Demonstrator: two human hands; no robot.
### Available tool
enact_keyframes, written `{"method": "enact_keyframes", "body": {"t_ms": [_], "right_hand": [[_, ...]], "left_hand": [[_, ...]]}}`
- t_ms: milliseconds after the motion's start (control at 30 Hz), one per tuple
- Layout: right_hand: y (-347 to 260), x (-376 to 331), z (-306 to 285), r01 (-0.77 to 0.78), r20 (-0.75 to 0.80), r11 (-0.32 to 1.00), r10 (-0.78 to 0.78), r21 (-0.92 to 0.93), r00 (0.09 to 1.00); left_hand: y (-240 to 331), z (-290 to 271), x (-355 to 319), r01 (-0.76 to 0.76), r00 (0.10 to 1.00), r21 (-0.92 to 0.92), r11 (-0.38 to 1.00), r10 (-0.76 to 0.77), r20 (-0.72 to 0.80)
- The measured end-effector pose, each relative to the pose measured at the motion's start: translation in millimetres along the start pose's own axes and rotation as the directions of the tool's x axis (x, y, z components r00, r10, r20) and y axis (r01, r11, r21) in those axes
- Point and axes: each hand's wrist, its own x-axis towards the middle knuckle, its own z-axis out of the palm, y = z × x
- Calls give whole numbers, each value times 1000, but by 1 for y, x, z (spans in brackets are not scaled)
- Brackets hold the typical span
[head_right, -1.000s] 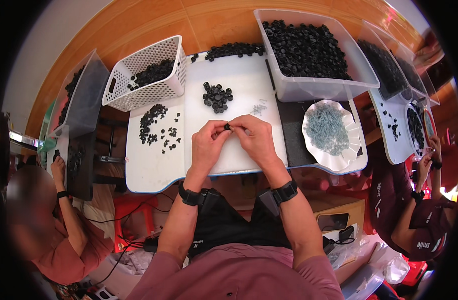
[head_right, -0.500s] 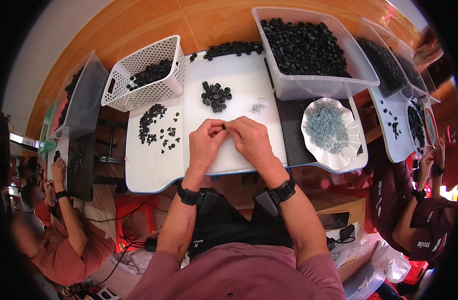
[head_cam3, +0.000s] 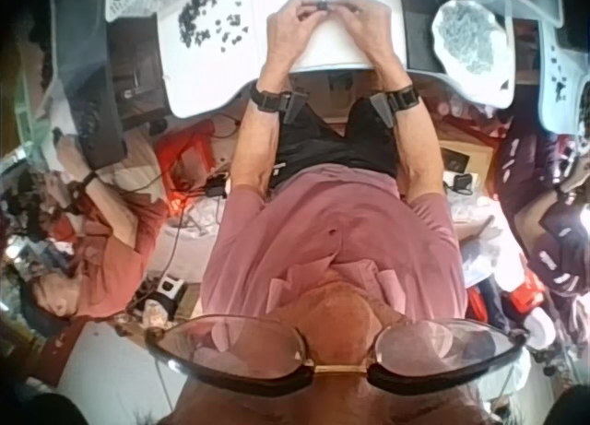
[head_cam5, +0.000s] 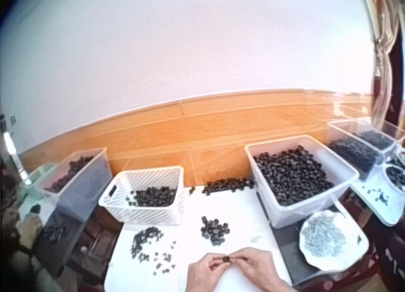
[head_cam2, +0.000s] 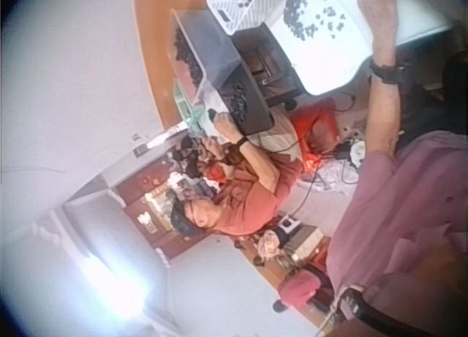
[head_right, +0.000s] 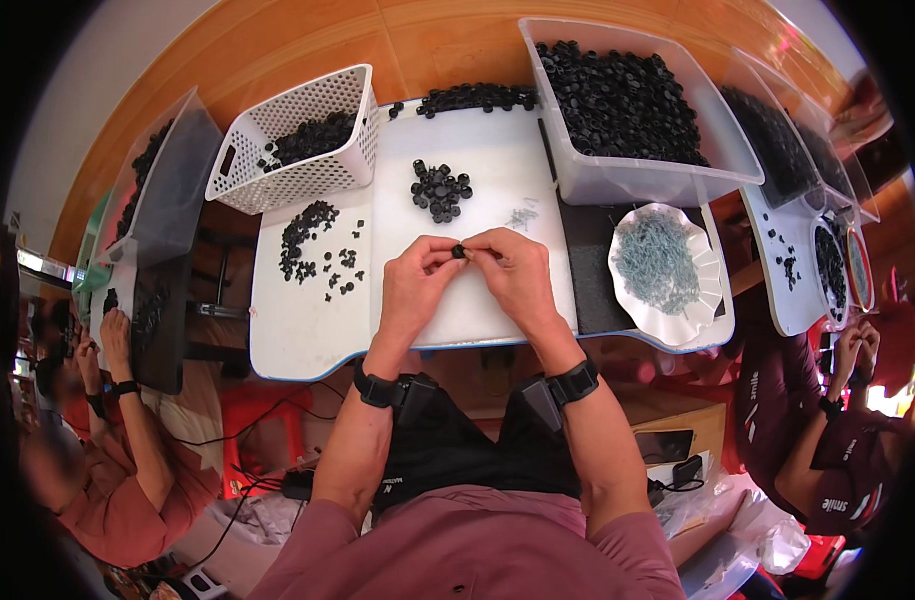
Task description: Manually assemble small black plastic components by hand at a workstation.
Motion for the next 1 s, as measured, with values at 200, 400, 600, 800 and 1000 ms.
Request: {"method": "enact_keyframes", "body": {"t_ms": [200,400,600,800,1000], "right_hand": [[1,1,0,138,27,989,-137,-52,990],[-1,0,2,302,32,940,-301,-159,953],[-10,-5,5,441,75,848,-440,-294,895],[-4,-6,7,475,71,805,-484,-355,872],[-4,-8,3,305,59,941,-299,-149,952]], "left_hand": [[1,-2,-1,-24,1000,7,1000,24,14],[-1,-3,2,-18,999,0,1000,18,28],[6,-13,4,83,990,-23,996,-80,116],[-2,-21,12,244,947,-239,940,-177,268],[-6,-19,13,249,950,-276,929,-178,257]]}}
